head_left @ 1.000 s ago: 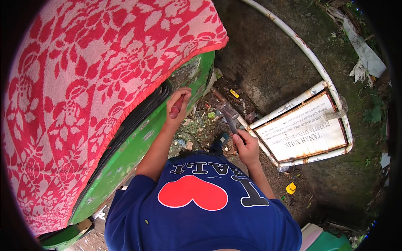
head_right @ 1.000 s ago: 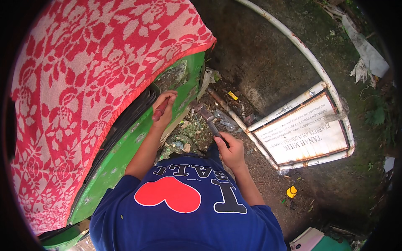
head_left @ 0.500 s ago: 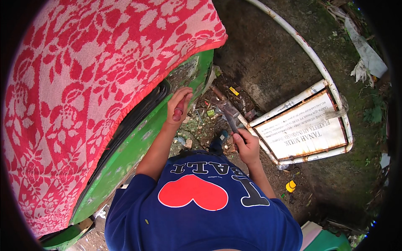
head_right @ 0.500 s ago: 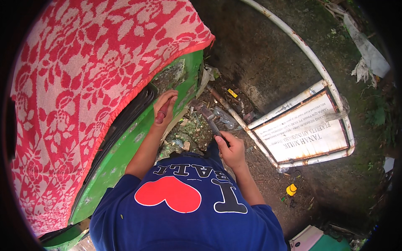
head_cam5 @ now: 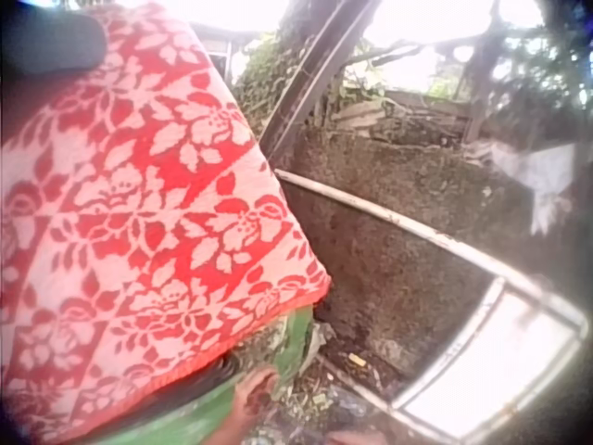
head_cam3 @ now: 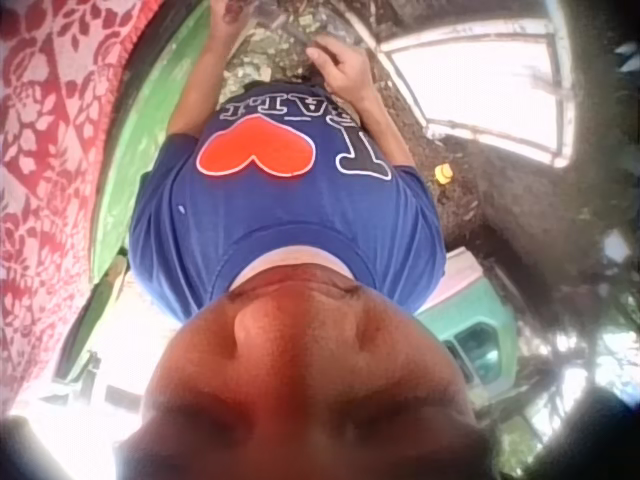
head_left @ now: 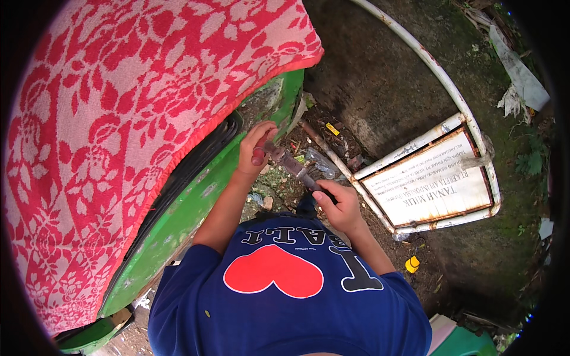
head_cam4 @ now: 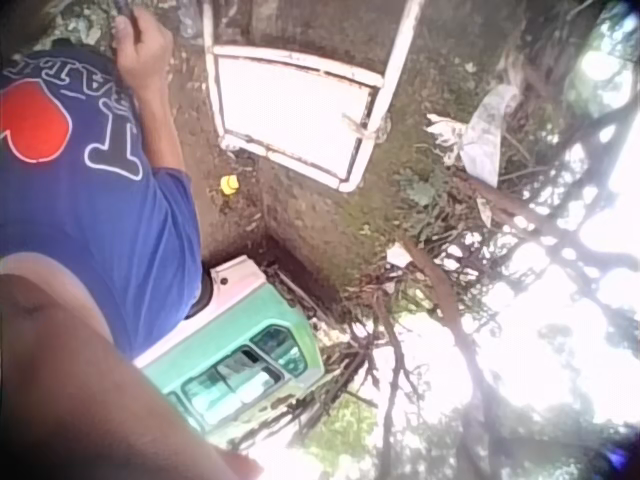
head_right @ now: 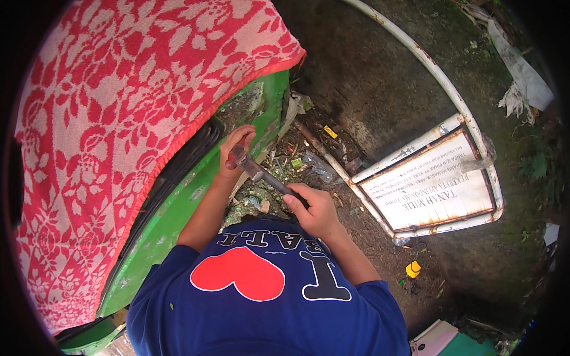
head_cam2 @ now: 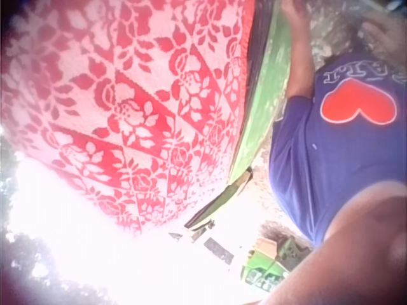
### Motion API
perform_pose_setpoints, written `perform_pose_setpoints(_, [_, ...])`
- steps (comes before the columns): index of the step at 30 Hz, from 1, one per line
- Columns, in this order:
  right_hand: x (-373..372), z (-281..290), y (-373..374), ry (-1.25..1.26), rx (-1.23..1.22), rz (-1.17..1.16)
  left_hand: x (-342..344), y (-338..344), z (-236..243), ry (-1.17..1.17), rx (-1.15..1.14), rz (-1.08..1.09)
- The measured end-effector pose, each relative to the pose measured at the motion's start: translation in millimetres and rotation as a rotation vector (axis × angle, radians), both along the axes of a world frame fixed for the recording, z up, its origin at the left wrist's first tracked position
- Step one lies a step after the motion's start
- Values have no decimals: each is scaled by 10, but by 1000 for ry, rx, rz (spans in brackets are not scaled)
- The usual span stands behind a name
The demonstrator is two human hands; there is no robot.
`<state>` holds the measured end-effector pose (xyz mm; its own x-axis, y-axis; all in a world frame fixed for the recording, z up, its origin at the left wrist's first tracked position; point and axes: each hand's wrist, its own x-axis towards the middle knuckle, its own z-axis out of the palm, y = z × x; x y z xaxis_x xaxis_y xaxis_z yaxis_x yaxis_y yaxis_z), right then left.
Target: The person repeatedly strikes a small metal object with a hammer while holding it against a green metal surface. The person adjusts the object's position several times and continues hammering in the same area throughout the clip.
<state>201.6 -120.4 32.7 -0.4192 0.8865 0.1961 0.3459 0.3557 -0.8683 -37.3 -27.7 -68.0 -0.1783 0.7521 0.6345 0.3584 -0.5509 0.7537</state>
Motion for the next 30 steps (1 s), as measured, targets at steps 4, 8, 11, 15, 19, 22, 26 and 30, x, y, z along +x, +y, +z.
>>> perform_pose_setpoints(4, [61, -54, -8, -53, -50, -26, 18, 7, 38, 22, 22, 26])
perform_pose_setpoints(8, [32, 40, -8, -72, 167, 57, 44, 47, 44, 9, 30, 53])
perform_pose_setpoints(11, [-12, 144, 45, -97, 441, 190, 43, 43, 68, -2, 4, 68])
perform_pose_setpoints(15, [-116, 62, 183, -386, 595, 24, 62, 60, 7, -13, -67, 65])
perform_pose_setpoints(19, [8, 70, 138, -261, 530, 85, 44, 99, -61, 17, -50, 88])
perform_pose_setpoints(22, [31, 76, 61, -185, 484, 105, 28, 42, -94, 6, 33, 85])
perform_pose_setpoints(26, [30, -24, -24, -183, 347, -3, 0, -26, -71, 6, 66, 72])
perform_pose_setpoints(30, [35, -117, -124, -138, 255, -59, -11, -15, -74, 33, 110, 79])
